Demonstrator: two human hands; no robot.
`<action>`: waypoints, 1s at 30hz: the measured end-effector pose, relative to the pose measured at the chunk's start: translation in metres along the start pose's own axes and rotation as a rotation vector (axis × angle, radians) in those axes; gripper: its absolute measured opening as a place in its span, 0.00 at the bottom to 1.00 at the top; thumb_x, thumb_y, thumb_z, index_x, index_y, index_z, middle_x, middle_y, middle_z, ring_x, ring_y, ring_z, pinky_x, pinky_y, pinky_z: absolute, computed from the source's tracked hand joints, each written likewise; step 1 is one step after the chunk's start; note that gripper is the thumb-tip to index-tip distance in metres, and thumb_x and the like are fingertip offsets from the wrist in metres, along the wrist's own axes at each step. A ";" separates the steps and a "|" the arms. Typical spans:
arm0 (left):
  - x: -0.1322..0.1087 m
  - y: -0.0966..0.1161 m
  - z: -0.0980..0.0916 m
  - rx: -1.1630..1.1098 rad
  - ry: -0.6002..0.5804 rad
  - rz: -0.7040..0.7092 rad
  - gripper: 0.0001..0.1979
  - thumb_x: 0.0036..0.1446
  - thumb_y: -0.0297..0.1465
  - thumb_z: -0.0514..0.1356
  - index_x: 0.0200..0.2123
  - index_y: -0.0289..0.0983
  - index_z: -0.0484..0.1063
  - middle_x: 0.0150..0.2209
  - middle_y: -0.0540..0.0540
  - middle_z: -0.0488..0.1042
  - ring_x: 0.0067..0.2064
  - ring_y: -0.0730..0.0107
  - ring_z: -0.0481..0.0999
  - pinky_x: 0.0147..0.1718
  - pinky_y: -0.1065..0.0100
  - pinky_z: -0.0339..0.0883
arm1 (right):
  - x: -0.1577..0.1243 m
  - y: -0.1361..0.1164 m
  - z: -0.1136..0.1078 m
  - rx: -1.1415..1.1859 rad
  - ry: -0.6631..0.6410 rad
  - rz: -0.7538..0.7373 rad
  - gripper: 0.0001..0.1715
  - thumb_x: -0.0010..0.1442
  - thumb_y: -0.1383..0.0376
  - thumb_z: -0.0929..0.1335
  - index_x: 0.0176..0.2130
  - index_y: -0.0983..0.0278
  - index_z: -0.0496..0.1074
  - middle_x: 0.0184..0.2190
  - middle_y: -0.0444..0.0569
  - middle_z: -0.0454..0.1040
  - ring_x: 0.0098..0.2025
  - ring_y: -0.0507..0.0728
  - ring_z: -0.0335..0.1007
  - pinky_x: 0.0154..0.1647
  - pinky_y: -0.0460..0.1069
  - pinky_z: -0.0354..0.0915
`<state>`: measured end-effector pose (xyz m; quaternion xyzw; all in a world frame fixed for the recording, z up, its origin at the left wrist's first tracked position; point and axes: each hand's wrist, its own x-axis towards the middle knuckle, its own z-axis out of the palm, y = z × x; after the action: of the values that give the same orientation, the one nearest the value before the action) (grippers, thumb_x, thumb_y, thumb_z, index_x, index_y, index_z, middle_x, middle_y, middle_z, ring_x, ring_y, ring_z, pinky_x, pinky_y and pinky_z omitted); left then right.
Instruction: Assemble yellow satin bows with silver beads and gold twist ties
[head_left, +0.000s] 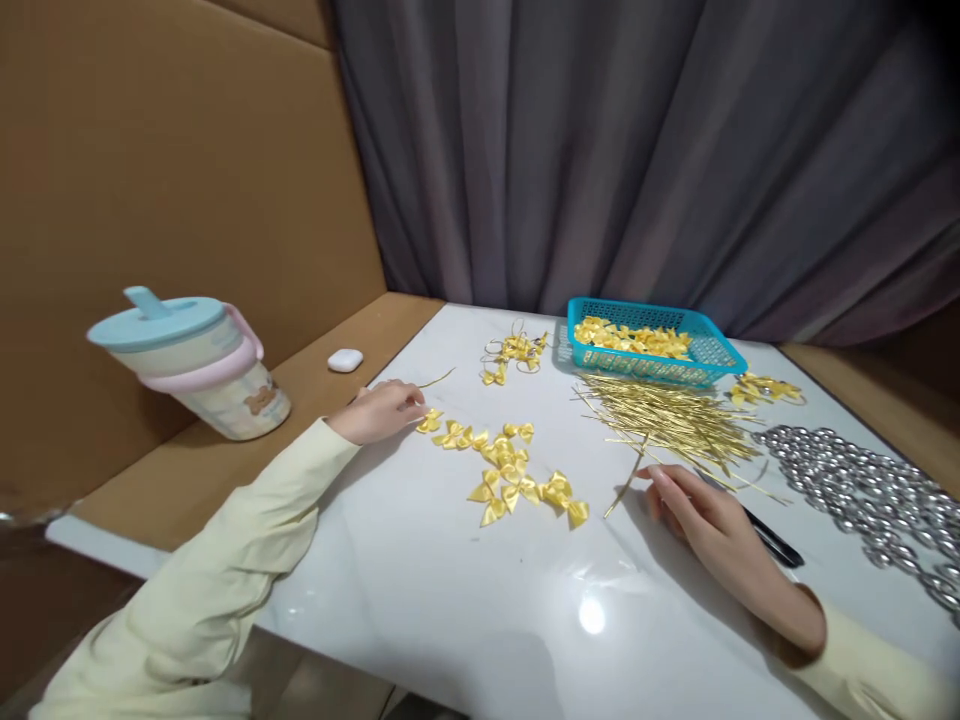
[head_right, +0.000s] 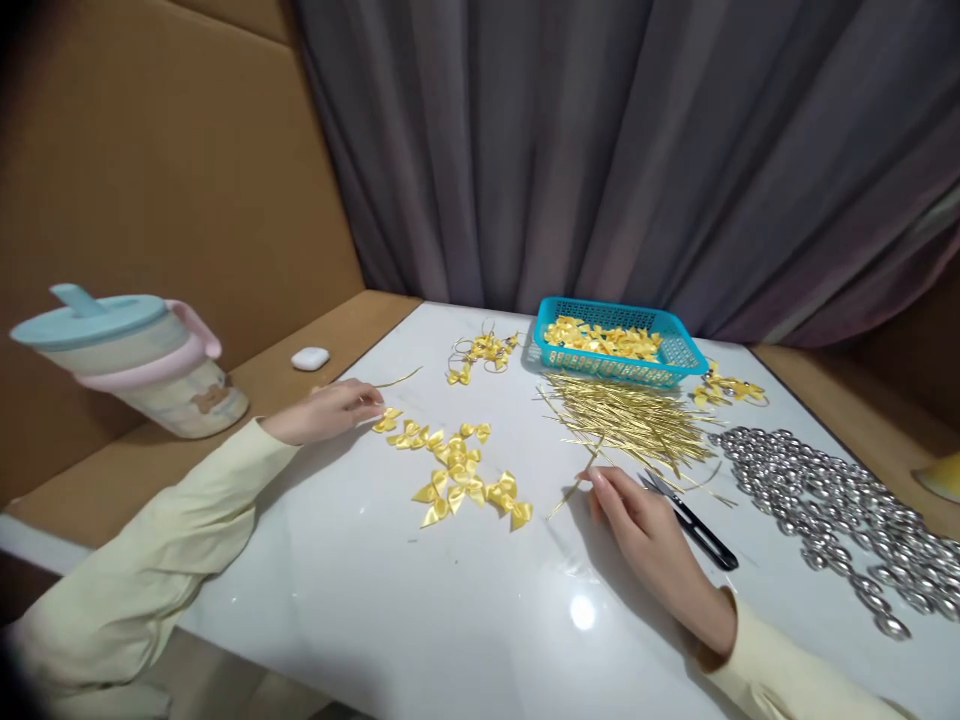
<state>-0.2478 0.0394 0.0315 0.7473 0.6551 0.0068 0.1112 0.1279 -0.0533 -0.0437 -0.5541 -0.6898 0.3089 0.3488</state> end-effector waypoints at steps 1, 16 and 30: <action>-0.001 -0.001 0.001 -0.005 -0.002 -0.011 0.20 0.53 0.44 0.50 0.40 0.37 0.71 0.41 0.41 0.71 0.46 0.54 0.68 0.45 0.59 0.58 | -0.001 0.001 0.000 -0.001 -0.004 -0.001 0.20 0.63 0.54 0.56 0.27 0.63 0.63 0.21 0.42 0.63 0.22 0.50 0.58 0.26 0.45 0.57; -0.004 0.020 0.014 -0.148 -0.020 0.311 0.11 0.52 0.38 0.55 0.32 0.38 0.71 0.39 0.46 0.71 0.47 0.57 0.61 0.48 0.58 0.47 | -0.001 -0.004 0.000 -0.036 -0.004 -0.037 0.21 0.63 0.54 0.55 0.26 0.62 0.62 0.19 0.43 0.62 0.21 0.51 0.57 0.24 0.45 0.56; -0.018 0.044 0.005 -0.510 0.194 0.195 0.13 0.52 0.40 0.57 0.35 0.36 0.71 0.31 0.49 0.76 0.35 0.68 0.73 0.34 0.70 0.62 | -0.001 -0.003 -0.004 0.019 0.003 -0.046 0.18 0.63 0.54 0.57 0.33 0.63 0.65 0.24 0.44 0.66 0.21 0.50 0.57 0.23 0.45 0.56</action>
<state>-0.2063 0.0156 0.0371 0.7505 0.5650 0.2534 0.2311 0.1292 -0.0547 -0.0390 -0.5351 -0.6991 0.3065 0.3619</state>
